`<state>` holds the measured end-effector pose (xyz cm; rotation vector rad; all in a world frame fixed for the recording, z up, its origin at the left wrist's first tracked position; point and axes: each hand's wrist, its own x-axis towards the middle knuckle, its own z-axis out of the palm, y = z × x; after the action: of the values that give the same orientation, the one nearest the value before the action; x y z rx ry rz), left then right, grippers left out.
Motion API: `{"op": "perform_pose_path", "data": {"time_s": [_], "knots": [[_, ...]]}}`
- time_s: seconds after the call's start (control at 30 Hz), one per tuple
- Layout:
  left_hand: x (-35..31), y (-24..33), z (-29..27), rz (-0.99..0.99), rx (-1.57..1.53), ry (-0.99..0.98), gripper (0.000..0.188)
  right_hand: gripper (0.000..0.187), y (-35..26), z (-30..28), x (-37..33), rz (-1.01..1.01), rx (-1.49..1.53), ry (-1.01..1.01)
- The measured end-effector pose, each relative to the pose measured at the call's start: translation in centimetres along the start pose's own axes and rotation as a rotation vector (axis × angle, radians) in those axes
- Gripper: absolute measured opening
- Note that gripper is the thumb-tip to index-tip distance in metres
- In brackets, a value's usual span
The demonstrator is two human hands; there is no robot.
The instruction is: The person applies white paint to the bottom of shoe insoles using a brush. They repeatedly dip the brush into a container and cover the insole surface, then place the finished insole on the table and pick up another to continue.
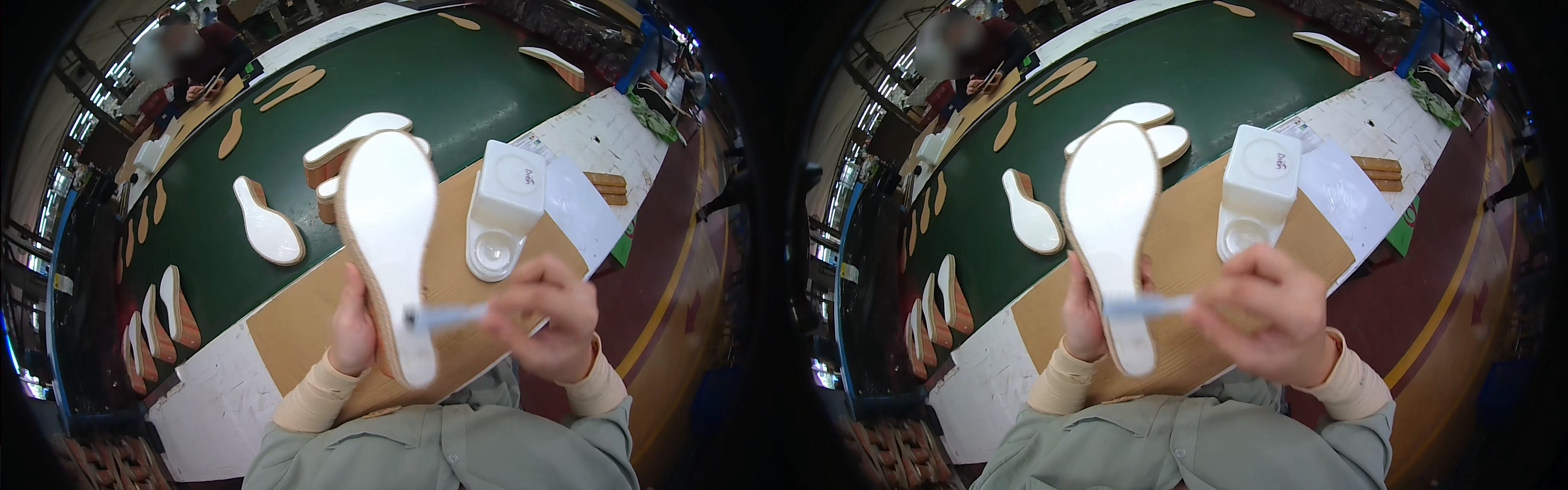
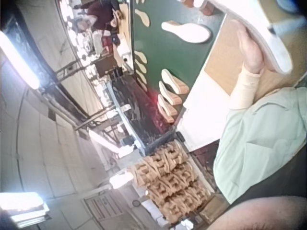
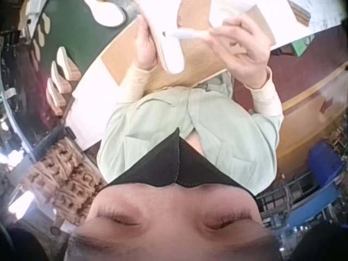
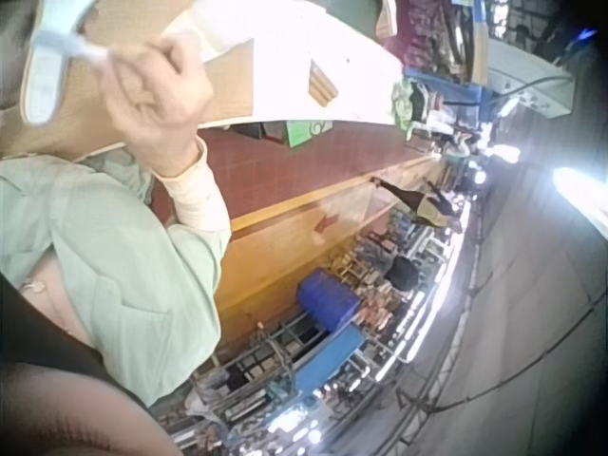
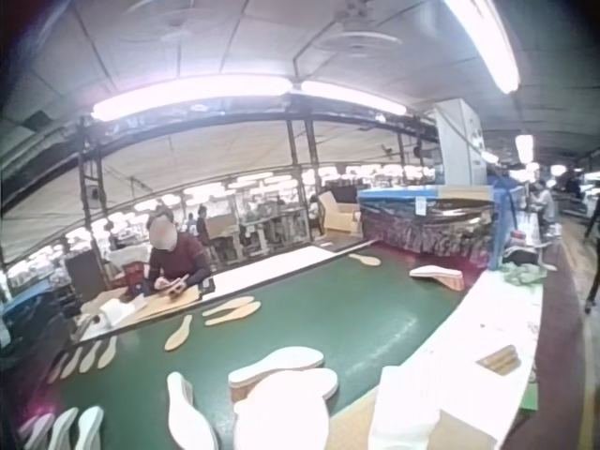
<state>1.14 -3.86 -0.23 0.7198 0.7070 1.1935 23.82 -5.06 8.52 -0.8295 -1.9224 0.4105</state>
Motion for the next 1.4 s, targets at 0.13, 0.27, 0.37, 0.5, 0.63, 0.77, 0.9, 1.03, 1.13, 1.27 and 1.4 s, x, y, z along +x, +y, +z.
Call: {"op": "perform_pose_path", "data": {"time_s": [0.13, 0.27, 0.37, 0.5, 0.63, 0.77, 0.9, 1.03, 1.13, 1.27, 1.4], "knots": [[-0.5, -1.0, 1.3, 0.039, 0.13, -0.057, 0.079, 0.016, 0.5, 1.5, 1.4, -0.033, -0.223, 0.201], [-0.2, -0.5, 0.5, -0.02, 0.018, 0.003, 0.079, 0.017, -1.0, 2.7, -0.4, -0.136, -0.212, 0.064], [-0.4, -0.2, 1.8, 0.042, 0.02, 0.108, 0.079, 0.017, -1.4, 2.8, -0.3, -0.092, -0.169, 0.114], [-0.2, -0.1, 1.9, 0.082, 0.11, 0.118, 0.079, 0.017, -0.3, 2.6, 0.2, -0.086, -0.281, 0.143], [0.8, 1.5, 1.4, 0.07, -0.059, 0.01, 0.077, 0.016, -2.4, 2.4, -1.9, -0.099, -0.127, -0.05], [1.0, 1.7, 0.7, 0.076, 0.005, 0.018, 0.078, 0.015, -1.5, 1.8, -0.5, -0.048, -0.164, 0.038], [1.6, 2.1, 0.4, 0.088, 0.091, 0.003, 0.077, 0.014, -0.8, 1.6, -0.7, -0.159, -0.182, -0.051], [1.8, 3.0, -0.3, 0.005, 0.077, -0.095, 0.075, 0.016, -1.2, 1.1, -1.4, -0.207, -0.066, -0.178], [1.8, 2.7, 0.0, -0.12, 0.065, -0.139, 0.073, 0.018, 0.3, 1.0, -0.2, -0.184, -0.08, -0.059], [1.5, 2.8, 0.4, -0.227, 0.018, -0.197, 0.07, 0.019, 0.9, 0.4, 0.1, -0.206, -0.076, -0.168], [1.4, 3.2, 0.2, -0.311, 0.045, -0.256, 0.068, 0.017, 0.3, 0.4, -0.7, -0.233, 0.017, -0.212]]}}
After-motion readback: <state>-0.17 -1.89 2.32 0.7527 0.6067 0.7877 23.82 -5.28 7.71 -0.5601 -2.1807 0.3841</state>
